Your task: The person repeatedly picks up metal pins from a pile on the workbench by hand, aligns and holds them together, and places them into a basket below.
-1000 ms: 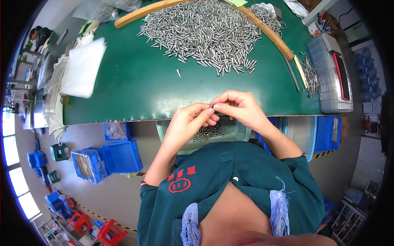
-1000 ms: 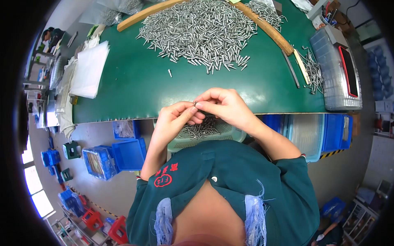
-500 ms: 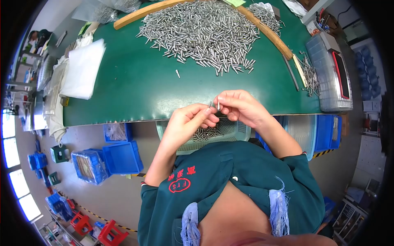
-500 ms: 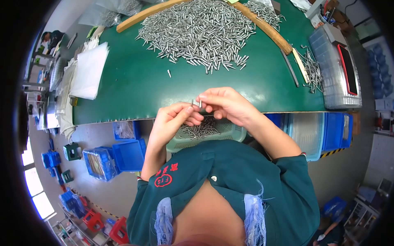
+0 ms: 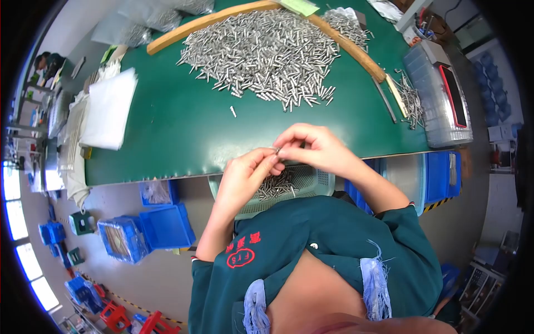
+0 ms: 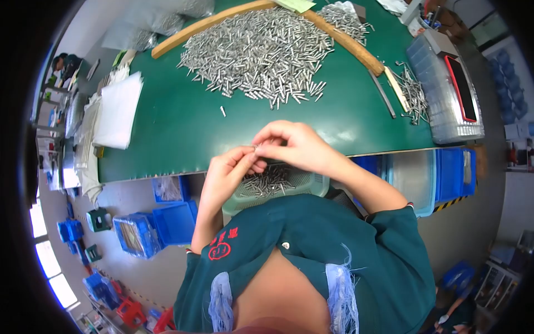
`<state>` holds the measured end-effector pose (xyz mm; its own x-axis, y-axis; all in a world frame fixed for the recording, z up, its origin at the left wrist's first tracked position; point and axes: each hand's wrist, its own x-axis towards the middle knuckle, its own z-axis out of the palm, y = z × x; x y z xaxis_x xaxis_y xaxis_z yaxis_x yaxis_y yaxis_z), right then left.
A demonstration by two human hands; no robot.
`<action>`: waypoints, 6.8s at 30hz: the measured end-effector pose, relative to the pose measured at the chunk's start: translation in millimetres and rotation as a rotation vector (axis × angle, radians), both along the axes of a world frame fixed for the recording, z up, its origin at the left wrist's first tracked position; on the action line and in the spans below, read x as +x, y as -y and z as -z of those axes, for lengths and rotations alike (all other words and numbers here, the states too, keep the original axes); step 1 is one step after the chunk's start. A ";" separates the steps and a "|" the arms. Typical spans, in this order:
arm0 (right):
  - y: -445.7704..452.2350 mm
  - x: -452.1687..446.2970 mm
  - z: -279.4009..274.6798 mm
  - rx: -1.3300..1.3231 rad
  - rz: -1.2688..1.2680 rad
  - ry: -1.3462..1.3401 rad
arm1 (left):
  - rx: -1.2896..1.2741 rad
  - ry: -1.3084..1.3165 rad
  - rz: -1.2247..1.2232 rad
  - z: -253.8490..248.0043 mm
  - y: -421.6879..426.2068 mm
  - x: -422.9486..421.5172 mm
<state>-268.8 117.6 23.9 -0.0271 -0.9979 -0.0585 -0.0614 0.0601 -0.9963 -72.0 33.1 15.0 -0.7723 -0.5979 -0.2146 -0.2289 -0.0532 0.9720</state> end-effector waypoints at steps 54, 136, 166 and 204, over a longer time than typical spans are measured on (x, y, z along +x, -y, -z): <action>27.0 -118.1 -22.0 -0.184 0.206 -0.808 | -0.576 -0.025 -0.107 9.8 37.6 -2.6; -8.2 -12.1 8.6 -0.160 0.025 -0.674 | -1.069 0.159 -0.005 16.5 1.0 -28.6; -12.4 -8.1 13.5 -0.326 0.054 -1.045 | 0.592 -0.018 0.210 26.5 -12.9 14.6; -26.7 1.6 -0.8 -0.007 0.010 -0.195 | 0.464 -0.032 0.105 7.7 -16.6 -5.6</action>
<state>-267.2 144.3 24.7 -0.0472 -0.9979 -0.0447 -0.2529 0.0552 -0.9659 -77.6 49.7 7.3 -0.8342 -0.3625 -0.4155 -0.2267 -0.4616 0.8576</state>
